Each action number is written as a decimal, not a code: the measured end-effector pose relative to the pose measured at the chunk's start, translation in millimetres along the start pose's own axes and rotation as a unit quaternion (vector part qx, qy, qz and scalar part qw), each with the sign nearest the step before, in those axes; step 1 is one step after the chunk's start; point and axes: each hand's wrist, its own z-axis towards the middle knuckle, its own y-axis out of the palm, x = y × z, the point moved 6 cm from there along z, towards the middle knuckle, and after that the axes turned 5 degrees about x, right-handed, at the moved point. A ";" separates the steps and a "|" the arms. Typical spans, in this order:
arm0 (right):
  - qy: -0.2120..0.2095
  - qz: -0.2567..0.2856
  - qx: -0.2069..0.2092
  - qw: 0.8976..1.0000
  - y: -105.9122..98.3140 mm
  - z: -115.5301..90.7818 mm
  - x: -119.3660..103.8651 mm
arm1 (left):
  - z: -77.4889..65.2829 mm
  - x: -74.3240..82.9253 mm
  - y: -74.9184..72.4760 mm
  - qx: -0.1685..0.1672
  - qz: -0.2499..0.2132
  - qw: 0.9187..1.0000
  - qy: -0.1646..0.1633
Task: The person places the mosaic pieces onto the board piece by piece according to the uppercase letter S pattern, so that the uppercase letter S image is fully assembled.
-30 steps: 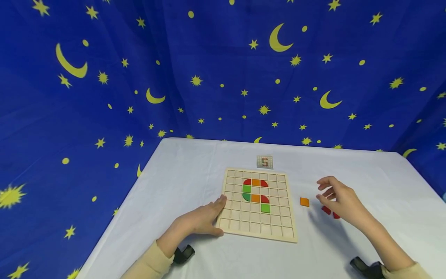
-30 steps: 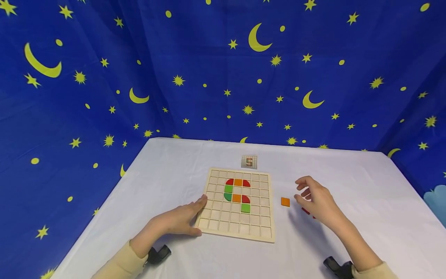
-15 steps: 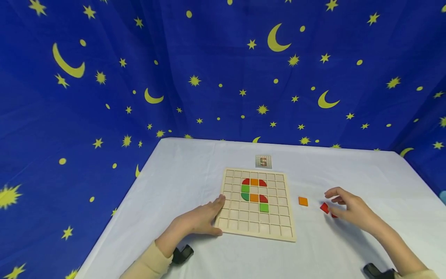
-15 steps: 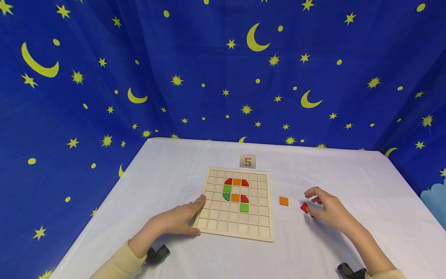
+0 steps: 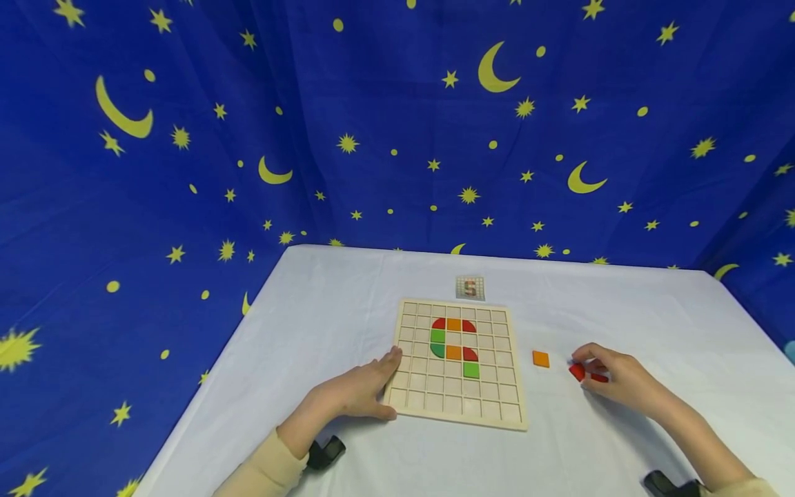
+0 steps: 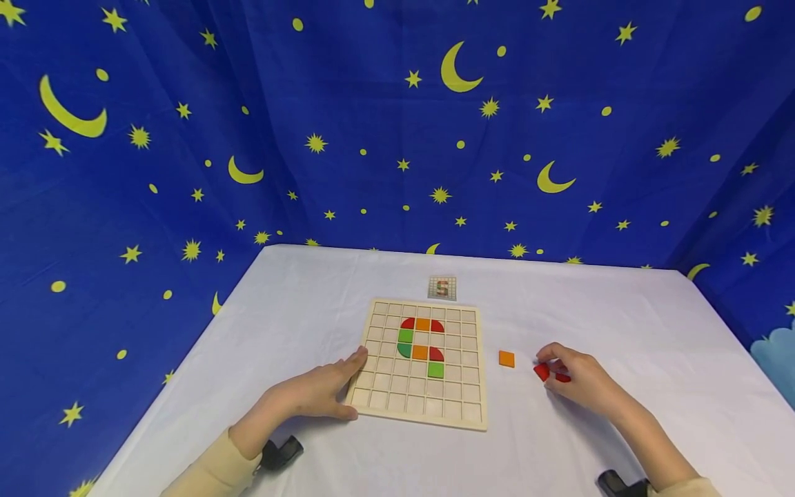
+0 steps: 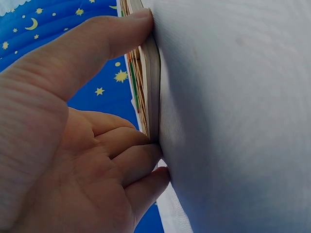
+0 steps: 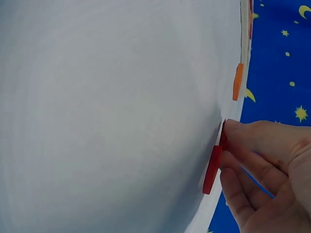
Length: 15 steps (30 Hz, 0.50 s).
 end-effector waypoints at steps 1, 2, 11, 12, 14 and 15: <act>0.002 -0.004 0.000 1.000 0.4 0.2 0.5 | 0.0 0.3 -0.1 -0.001 -0.001 1.000 0.001; 0.004 -0.008 0.002 1.000 0.6 0.3 0.8 | -0.2 0.4 -0.4 0.000 0.000 1.000 0.000; 0.020 -0.022 0.002 1.000 3.2 3.7 -5.1 | -1.3 1.2 -1.4 0.003 -0.006 1.000 -0.001; 0.022 -0.025 -0.002 0.999 4.1 4.6 -5.3 | -1.6 1.2 -1.5 0.003 -0.008 1.000 -0.002; 0.031 -0.031 -0.007 0.999 5.7 6.1 -5.3 | -2.2 1.6 -1.8 0.004 -0.010 1.000 -0.004; 0.033 -0.034 -0.009 0.999 6.3 6.9 -5.4 | -2.3 1.6 -1.9 0.004 -0.011 1.000 -0.004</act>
